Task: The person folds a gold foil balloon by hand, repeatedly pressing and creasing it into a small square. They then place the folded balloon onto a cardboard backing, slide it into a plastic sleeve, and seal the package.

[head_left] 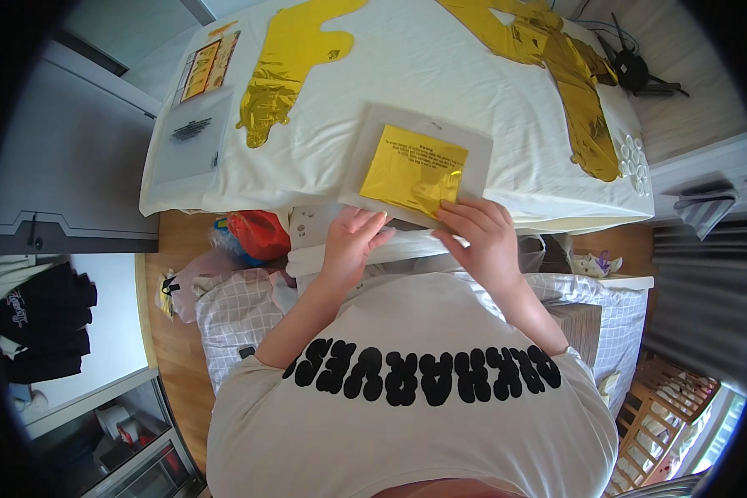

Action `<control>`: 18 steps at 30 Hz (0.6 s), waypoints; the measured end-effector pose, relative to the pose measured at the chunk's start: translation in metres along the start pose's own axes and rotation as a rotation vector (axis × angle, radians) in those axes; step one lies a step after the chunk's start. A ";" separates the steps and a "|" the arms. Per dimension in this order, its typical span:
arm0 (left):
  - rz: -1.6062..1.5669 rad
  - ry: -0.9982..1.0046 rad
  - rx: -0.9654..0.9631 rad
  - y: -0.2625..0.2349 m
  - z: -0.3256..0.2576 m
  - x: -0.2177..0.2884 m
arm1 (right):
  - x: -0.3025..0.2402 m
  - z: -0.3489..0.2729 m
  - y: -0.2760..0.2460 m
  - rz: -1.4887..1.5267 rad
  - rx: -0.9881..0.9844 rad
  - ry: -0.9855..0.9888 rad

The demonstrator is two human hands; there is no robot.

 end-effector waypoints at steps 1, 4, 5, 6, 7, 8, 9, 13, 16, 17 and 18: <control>-0.022 0.004 -0.033 0.002 0.000 0.000 | -0.005 0.002 -0.001 0.050 -0.015 0.020; -0.198 -0.019 -0.076 0.008 0.000 -0.001 | -0.012 0.011 -0.010 0.214 -0.099 0.024; -0.198 -0.022 -0.080 0.006 0.000 0.001 | -0.006 0.015 -0.015 0.315 -0.128 0.083; -0.175 -0.040 -0.098 0.002 0.001 0.003 | 0.003 0.020 -0.019 0.312 -0.127 0.089; -0.154 -0.058 -0.114 -0.003 0.001 0.007 | 0.014 0.027 -0.023 0.289 -0.063 0.189; -0.155 -0.063 -0.116 -0.007 0.001 0.013 | 0.023 0.034 -0.027 0.265 0.000 0.288; -0.090 -0.096 -0.169 -0.010 0.002 0.024 | 0.028 0.042 -0.033 0.298 0.005 0.362; 0.077 -0.183 -0.290 -0.015 0.000 0.064 | 0.060 0.047 -0.029 0.678 -0.156 0.635; 0.109 -0.216 -0.397 -0.029 0.007 0.081 | 0.052 0.048 -0.027 1.032 -0.285 0.885; 0.108 -0.214 -0.392 -0.030 0.008 0.084 | 0.056 0.044 -0.021 1.217 -0.281 0.937; 0.198 -0.181 -0.315 -0.028 0.007 0.090 | 0.059 0.039 -0.017 1.403 -0.274 0.989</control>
Point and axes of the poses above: each hand's wrist, its own z-axis towards the middle knuckle, its own y-axis out of the palm, x = y × z, the point moved 1 cm from there along z, towards the middle knuckle, and after that the axes turned 2 degrees about y, right-handed, at the moved point
